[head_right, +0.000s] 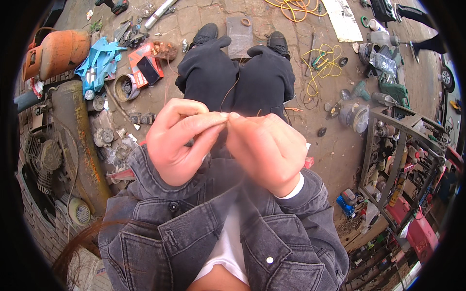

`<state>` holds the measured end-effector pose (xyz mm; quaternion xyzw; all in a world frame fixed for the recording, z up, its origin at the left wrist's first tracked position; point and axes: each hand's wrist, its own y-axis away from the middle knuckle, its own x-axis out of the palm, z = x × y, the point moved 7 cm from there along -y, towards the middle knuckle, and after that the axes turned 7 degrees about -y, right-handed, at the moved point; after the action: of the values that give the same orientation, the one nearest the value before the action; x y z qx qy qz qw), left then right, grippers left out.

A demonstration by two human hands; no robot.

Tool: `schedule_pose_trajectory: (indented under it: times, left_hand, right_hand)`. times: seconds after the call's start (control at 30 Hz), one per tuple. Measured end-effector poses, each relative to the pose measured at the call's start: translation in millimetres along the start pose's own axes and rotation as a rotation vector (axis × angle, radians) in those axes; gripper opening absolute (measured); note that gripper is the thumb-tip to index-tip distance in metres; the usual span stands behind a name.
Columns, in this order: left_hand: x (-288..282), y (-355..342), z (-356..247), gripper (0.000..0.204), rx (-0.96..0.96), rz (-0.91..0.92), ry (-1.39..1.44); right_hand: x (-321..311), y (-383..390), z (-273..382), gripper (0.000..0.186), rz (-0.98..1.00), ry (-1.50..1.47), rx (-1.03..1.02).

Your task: The person strips the insulation from a red wire using a utility knife, then twists the exposed strands. They also handle a black wire and a metal rod, moving around a cluttered workshop floor.

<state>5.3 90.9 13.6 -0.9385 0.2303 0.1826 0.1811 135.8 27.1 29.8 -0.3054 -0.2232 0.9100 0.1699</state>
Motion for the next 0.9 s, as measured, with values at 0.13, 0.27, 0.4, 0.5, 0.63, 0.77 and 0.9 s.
schedule_pose_trajectory:
  times: [0.13, 0.27, 0.4, 0.5, 0.63, 0.77, 0.9]
  left_hand:
    - [-3.7, 3.2, -1.5, 0.025, -0.007, -0.027, -0.118]
    - [-3.6, 4.9, -1.8, 0.025, -0.01, -0.078, -0.097]
    - [-4.1, 3.2, 0.7, 0.026, -0.016, -0.069, -0.1]
    - [-5.3, 2.5, -0.6, 0.027, 0.028, -0.049, -0.144]
    - [-3.9, 3.6, -6.5, 0.028, 0.128, -0.065, -0.208]
    - [-0.4, 0.7, -7.1, 0.026, 0.231, -0.085, -0.243]
    - [1.2, -1.1, -5.9, 0.024, 0.215, -0.082, -0.202]
  right_hand:
    - [4.7, 2.4, -0.4, 0.027, 0.049, -0.082, 0.128]
    - [8.2, 2.3, 5.0, 0.017, 0.043, -0.088, 0.117]
    - [10.3, 2.0, 8.1, 0.021, 0.085, -0.017, 0.074]
    - [8.5, 6.8, -7.2, 0.015, 0.06, -0.215, 0.307]
    - [25.2, 31.5, -36.5, 0.004, -0.003, -1.039, 0.929]
    - [38.1, 36.8, -46.8, 0.005, 0.026, -1.422, 1.116]
    - [22.6, 32.7, -47.8, 0.008, -0.062, -0.968, 0.925]
